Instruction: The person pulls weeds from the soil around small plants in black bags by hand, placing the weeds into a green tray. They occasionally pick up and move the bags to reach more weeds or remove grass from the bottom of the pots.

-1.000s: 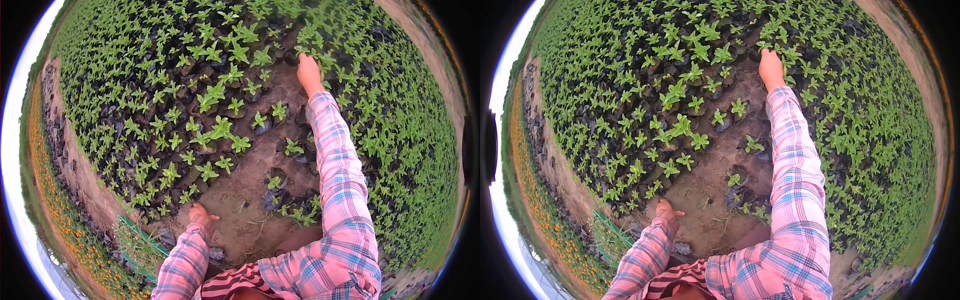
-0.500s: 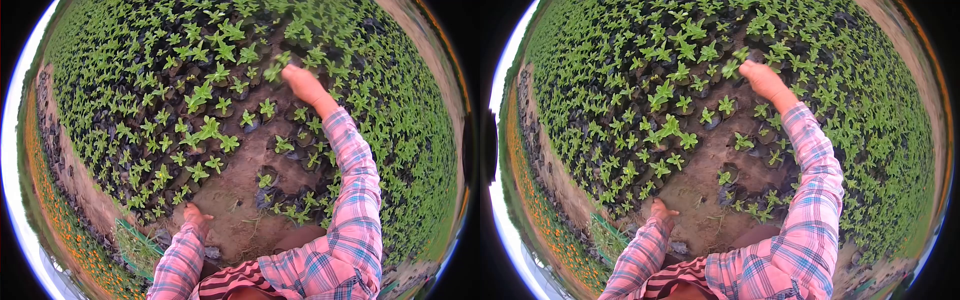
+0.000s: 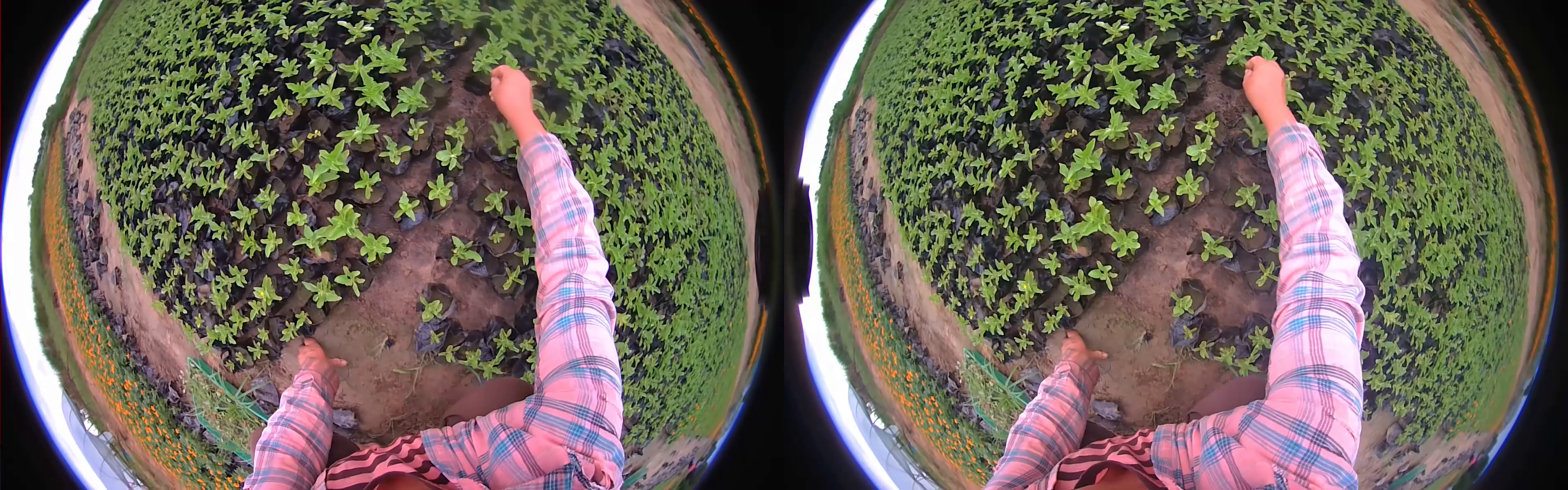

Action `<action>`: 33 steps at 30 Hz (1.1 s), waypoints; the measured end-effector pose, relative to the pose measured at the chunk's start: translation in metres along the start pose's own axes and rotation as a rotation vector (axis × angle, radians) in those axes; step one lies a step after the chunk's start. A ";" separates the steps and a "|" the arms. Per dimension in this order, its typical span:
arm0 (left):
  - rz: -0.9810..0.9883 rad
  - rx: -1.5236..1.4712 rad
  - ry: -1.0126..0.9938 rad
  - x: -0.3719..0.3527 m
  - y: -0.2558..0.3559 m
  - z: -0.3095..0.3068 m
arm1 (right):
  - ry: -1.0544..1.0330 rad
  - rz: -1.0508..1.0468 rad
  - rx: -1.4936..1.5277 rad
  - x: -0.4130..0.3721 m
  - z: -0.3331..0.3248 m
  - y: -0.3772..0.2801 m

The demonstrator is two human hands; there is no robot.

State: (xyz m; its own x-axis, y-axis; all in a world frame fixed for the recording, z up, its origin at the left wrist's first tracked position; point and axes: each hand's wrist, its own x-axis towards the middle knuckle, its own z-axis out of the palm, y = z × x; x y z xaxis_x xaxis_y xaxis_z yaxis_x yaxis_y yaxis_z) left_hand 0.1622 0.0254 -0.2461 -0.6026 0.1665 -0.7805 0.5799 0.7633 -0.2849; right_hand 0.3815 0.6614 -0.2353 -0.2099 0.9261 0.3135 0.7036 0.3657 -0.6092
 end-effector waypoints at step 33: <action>-0.001 0.058 -0.015 0.008 -0.005 0.009 | -0.171 -0.223 -0.261 -0.004 0.004 0.016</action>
State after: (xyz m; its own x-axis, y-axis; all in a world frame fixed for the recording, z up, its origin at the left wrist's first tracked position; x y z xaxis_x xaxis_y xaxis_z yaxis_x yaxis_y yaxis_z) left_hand 0.1591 0.0171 -0.2563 -0.5953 0.1565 -0.7881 0.6104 0.7259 -0.3170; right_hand 0.3907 0.6640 -0.2487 -0.4724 0.8363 0.2781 0.7722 0.5449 -0.3267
